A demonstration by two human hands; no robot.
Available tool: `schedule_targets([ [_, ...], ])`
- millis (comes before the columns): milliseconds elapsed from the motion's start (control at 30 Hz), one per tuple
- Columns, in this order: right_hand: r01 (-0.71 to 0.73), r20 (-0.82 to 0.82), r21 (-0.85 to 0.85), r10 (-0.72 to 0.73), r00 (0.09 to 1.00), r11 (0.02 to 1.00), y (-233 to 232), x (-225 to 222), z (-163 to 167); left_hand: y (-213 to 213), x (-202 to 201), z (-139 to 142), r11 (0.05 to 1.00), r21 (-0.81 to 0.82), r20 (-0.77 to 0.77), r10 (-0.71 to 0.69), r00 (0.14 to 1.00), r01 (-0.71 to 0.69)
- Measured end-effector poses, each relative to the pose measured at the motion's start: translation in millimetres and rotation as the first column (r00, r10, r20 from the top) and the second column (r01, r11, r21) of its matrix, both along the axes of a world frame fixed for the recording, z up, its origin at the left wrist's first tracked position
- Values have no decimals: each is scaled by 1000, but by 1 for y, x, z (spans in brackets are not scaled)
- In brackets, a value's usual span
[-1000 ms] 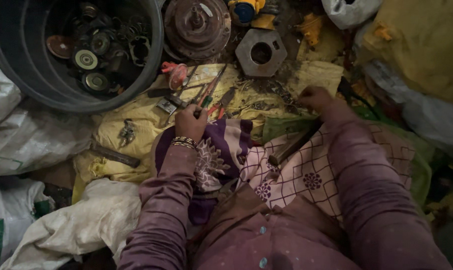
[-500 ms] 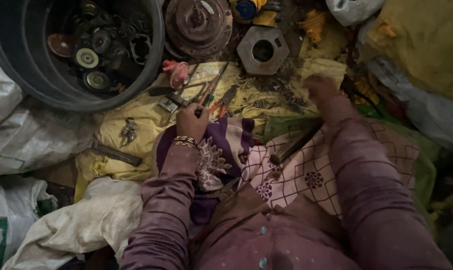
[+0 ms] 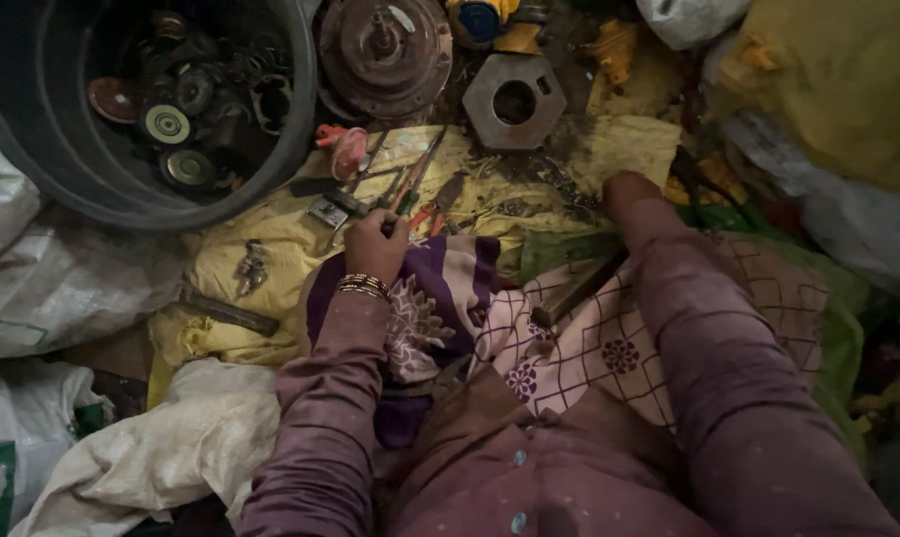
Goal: The person sits on the floor and uses a hammer and pliers to break apart small metal and plastic components. They repeatedly strike parts on a metal block, separate pieces, and place them into a nearby bucket.
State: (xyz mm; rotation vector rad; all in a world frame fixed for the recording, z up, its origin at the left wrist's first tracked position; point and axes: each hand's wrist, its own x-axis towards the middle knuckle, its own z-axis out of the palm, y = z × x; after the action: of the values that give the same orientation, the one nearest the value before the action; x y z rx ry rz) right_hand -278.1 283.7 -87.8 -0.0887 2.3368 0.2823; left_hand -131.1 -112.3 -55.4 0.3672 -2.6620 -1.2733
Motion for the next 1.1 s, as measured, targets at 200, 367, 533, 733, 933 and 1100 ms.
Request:
schedule_targets([
  [200,10,-46,-66,-13,999,998,7,6,0,0,0,3,1000,4,64,3,998,-3],
  [367,-160,-249,-87,134,959,983,5,10,-12,1,0,2,998,53,39,13,999,-15],
  [533,-96,-193,-173,62,979,980,12,8,-5,-1,1,0,999,33,41,9,999,-10],
  [733,484,203,-848,-710,674,217,57,-6,14,0,-2,-1,1000,-10,12,8,1000,-8],
  [933,321,53,-887,-616,786,333,55,-1,10,0,-1,3,1000,16,83,13,996,-14],
  [1100,57,-206,-337,-132,970,940,3,5,13,-1,0,4,999,33,70,2,998,-4],
])
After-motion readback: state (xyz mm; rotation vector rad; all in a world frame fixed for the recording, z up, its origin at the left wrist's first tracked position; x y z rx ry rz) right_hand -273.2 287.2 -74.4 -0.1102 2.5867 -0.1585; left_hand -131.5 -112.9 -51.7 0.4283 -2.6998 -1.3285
